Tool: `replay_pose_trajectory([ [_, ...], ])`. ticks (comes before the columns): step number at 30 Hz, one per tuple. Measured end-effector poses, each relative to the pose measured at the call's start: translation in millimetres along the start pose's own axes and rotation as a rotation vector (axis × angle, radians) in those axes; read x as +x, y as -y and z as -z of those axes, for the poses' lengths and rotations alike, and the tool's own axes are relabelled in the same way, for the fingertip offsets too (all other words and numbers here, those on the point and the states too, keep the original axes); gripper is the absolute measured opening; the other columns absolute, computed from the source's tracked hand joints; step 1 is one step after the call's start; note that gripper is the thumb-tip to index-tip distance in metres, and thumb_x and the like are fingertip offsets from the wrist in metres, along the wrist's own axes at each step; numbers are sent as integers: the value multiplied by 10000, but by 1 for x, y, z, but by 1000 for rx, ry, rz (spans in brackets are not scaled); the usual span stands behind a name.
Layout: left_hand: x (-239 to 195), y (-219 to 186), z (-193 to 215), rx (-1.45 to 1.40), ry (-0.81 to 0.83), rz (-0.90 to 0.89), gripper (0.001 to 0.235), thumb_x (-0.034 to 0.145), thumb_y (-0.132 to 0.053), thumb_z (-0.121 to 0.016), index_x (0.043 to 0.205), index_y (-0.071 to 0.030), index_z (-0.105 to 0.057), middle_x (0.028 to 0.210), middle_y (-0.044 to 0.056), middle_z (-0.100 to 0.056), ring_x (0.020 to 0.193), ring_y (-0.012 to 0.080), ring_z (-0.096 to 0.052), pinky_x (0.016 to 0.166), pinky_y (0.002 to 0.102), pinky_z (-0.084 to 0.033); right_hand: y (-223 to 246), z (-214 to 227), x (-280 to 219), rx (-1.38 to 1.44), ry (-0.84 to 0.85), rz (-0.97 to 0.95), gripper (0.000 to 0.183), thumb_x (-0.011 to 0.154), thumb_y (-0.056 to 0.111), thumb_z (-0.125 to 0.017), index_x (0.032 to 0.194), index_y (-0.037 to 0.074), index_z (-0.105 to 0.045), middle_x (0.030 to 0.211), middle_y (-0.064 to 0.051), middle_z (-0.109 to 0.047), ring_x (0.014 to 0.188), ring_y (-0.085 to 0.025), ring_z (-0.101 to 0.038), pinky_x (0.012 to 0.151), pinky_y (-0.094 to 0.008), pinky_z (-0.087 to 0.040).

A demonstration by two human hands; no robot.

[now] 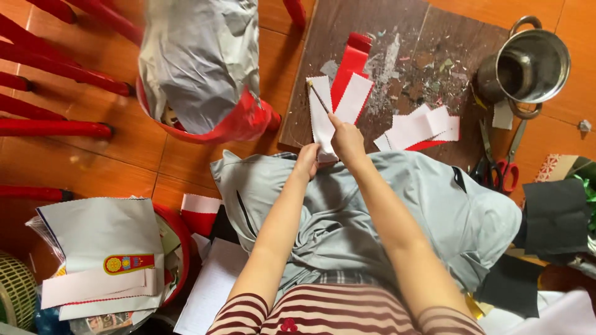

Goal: Constructing a decorative paper figure by cutting and gluing red paper strips onto a wicker frame.

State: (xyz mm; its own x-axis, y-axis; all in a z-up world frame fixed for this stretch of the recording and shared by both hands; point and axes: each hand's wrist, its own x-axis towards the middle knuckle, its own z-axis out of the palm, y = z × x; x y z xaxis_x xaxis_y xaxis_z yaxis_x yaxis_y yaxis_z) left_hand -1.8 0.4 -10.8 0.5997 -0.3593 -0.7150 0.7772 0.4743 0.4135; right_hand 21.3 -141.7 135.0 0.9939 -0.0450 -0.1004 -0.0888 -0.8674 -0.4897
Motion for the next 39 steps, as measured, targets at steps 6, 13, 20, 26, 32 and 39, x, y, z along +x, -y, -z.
replay_pose_trajectory([
  [6, 3, 4, 0, -15, 17, -49, 297, 949, -113, -481, 1142, 79, -600, 1072, 196, -695, 922, 367, -733, 791, 580, -634, -31, -3, -6, 33, -61, -26, 587, 831, -20, -532, 1359, 200, -669, 850, -250, -692, 811, -447, -675, 733, -573, -514],
  [13, -3, 1, -12, -61, 55, -128, 325, 967, -116, -461, 1188, 81, -596, 1083, 200, -711, 934, 347, -739, 780, 519, -650, -76, -65, -22, 23, -46, 82, 615, 821, -33, -558, 1387, 185, -655, 794, -234, -682, 727, -410, -678, 682, -531, -531],
  [20, -11, -10, -19, -2, 26, -97, 335, 968, -130, -504, 1198, 83, -621, 1076, 182, -721, 923, 329, -744, 724, 497, -648, -97, 28, 26, 837, -426, 117, 323, 933, 52, -691, 1255, 51, -666, 995, -42, -683, 786, -125, -607, 684, -277, -511],
  [26, -10, -9, -22, -5, 4, -97, 319, 958, -121, -516, 1193, 71, -615, 1110, 192, -711, 985, 346, -733, 788, 548, -642, -331, 128, 55, 1735, -657, -389, 99, 1039, 102, -573, 986, 47, -635, 832, -42, -660, 639, -120, -612, 480, -226, -465],
  [32, -22, -13, -20, -18, 22, -80, 356, 975, -117, -516, 1241, 110, -577, 1147, 214, -703, 1026, 369, -724, 809, 565, -639, -315, 175, 12, 2095, -603, -462, 344, 1087, 210, -451, 1033, -19, -702, 857, -85, -713, 648, -122, -653, 542, -189, -563],
  [39, -34, -8, -31, -126, 106, 13, 436, 983, -82, -467, 1355, 144, -480, 1196, 260, -681, 1049, 437, -709, 860, 559, -626, -142, 90, -70, 1659, 99, -220, 225, 1049, 187, -660, 1265, 131, -693, 837, 12, -656, 645, -68, -601, 526, -214, -480],
])
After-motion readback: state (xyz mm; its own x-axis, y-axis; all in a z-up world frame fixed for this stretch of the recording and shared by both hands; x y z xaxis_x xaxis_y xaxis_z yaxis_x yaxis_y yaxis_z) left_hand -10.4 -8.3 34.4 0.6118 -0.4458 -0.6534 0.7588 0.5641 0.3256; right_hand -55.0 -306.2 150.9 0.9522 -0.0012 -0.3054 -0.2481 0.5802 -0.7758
